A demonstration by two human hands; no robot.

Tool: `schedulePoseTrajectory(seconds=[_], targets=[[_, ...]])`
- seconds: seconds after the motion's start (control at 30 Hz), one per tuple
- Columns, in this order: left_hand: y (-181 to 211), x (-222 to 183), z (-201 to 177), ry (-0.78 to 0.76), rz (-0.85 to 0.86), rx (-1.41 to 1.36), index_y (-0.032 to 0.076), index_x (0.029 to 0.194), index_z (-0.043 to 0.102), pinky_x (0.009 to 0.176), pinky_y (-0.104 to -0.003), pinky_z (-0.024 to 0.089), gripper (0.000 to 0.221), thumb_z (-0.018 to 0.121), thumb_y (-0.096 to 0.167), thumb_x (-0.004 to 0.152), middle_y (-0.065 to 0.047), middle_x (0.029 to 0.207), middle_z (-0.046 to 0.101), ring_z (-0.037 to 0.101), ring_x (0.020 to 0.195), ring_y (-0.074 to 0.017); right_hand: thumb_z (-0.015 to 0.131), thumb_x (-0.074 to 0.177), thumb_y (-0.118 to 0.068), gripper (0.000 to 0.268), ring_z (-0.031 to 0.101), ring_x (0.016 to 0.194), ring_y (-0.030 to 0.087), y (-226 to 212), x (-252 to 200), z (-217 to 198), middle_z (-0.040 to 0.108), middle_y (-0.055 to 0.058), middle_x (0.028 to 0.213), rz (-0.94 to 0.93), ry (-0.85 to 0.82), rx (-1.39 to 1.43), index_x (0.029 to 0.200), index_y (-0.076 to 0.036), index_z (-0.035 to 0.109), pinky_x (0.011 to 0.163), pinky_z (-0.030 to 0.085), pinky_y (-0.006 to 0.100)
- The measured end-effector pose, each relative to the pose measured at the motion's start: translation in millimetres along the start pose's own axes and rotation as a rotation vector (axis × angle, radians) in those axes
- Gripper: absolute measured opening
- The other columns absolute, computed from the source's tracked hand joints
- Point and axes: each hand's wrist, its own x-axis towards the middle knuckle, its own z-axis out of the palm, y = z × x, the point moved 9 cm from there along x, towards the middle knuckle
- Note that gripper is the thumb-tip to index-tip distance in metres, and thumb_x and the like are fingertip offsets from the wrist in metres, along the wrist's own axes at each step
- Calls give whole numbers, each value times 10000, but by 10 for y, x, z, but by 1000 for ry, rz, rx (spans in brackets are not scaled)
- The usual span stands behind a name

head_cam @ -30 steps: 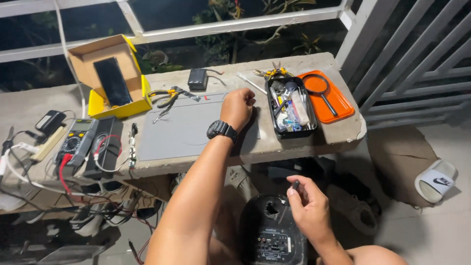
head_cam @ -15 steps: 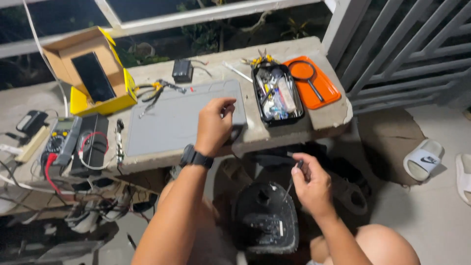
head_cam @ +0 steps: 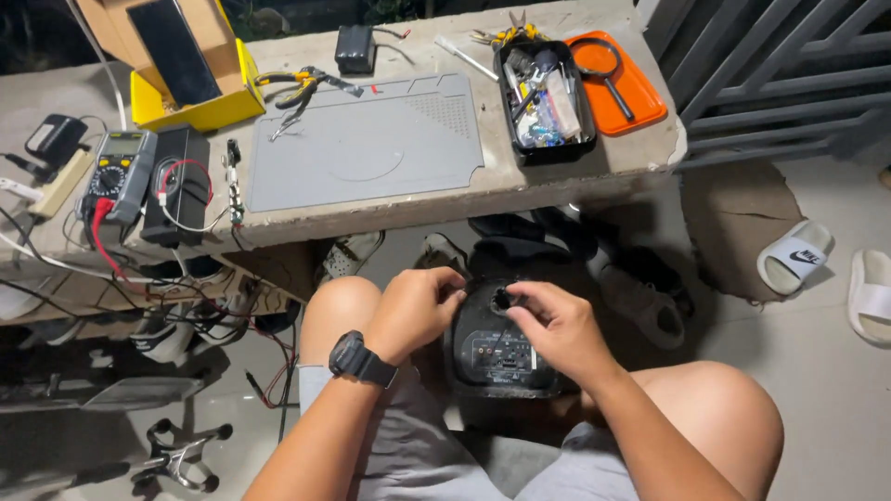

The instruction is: Unscrewing the back panel of a portable speaker using a precision screwdriver.

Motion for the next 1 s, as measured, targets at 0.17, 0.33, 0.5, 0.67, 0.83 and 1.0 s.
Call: schedulePoseTrajectory(seconds=[0.17, 0.33, 0.5, 0.67, 0.83, 1.0], targets=[[-69, -298, 131, -85, -63, 116, 160, 1209, 875, 916, -496, 695, 225, 766, 138, 1014, -140, 1066, 905, 856, 1061, -416, 851, 985, -108, 228, 859, 825, 297, -199, -111, 351, 884, 59, 959, -64, -150, -32, 1197, -179, 895, 660, 680, 387], [-399, -570, 351, -103, -162, 253, 95, 1298, 835, 903, -483, 716, 346, 794, 55, 957, -170, 1049, 885, 866, 1056, -399, 824, 1016, -57, 225, 866, 920, 307, -312, -104, 517, 877, 72, 1038, -139, -195, -103, 1212, -155, 875, 714, 696, 379], [-590, -802, 687, -1, -291, 62, 40, 1367, 802, 952, -541, 702, 341, 695, 37, 1043, -248, 1132, 857, 845, 1117, -451, 810, 1030, -54, 230, 858, 936, 293, -335, -100, 533, 874, 58, 1047, -118, -210, -111, 1216, -172, 875, 729, 683, 362], [-652, -918, 989, -31, -363, -208, 51, 1601, 610, 1077, -631, 652, 552, 746, 117, 1071, -340, 1380, 769, 757, 1330, -524, 818, 1030, -62, 238, 864, 970, 252, -291, -173, 517, 886, 36, 1062, -73, -217, -116, 1221, -189, 884, 769, 679, 345], [-686, -940, 961, 29, -375, -268, 45, 1592, 601, 1128, -634, 629, 564, 776, 165, 1069, -329, 1431, 754, 731, 1381, -520, 814, 1039, -57, 253, 870, 989, 269, -322, -150, 558, 890, 45, 1052, -59, -225, -120, 1239, -191, 888, 787, 674, 359], [-789, -959, 1099, 54, -367, -242, 61, 1612, 606, 1112, -591, 642, 597, 786, 196, 1059, -290, 1414, 758, 751, 1355, -489, 806, 1043, -55, 243, 871, 996, 272, -288, -188, 650, 885, 42, 1041, -69, -238, -129, 1228, -195, 878, 784, 683, 365]])
